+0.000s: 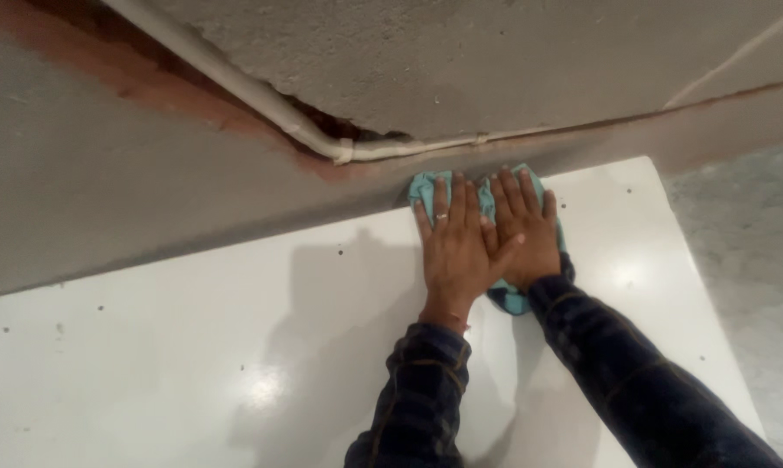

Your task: The person wipes a pink document on a white table with a blue cloth, then places the document on a shelf. The person then wipes the white table surface repeatedly with the cloth.

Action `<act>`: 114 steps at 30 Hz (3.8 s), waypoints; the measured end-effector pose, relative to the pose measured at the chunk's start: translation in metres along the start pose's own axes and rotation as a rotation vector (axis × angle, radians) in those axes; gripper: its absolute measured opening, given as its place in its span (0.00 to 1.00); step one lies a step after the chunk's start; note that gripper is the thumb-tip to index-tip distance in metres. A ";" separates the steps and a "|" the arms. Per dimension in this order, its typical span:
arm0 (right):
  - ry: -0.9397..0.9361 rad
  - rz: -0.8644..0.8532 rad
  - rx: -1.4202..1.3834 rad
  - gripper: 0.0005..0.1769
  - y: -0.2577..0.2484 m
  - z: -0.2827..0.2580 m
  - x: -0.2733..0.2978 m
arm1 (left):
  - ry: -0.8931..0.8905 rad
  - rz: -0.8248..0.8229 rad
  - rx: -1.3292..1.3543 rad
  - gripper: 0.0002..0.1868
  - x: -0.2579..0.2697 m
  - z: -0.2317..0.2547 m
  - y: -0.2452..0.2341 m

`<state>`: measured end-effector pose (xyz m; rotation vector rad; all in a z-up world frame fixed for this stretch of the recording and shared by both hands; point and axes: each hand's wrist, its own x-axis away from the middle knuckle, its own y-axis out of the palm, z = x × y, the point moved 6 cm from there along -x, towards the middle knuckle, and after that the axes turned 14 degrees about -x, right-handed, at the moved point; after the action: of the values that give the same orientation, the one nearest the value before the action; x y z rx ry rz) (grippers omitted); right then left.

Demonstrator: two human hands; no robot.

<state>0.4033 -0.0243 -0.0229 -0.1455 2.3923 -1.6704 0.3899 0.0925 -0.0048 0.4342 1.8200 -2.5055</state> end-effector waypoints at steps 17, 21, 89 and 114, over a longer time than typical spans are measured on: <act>-0.041 -0.001 -0.025 0.40 0.010 -0.050 0.068 | -0.043 0.020 0.025 0.52 0.085 -0.015 -0.014; -0.045 -0.013 -0.042 0.39 0.025 -0.102 0.093 | -0.043 0.009 -0.015 0.52 0.131 -0.055 -0.040; -0.431 -0.271 -0.127 0.39 0.239 -0.608 -0.020 | -0.733 -0.100 -0.115 0.58 0.260 -0.549 -0.194; -0.434 -0.237 -0.123 0.41 0.177 -0.645 0.312 | -0.639 0.001 -0.210 0.56 0.569 -0.411 -0.254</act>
<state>-0.0431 0.5636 -0.0141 -0.7555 2.2022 -1.3967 -0.1136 0.6440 -0.0167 -0.3367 1.7564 -2.0633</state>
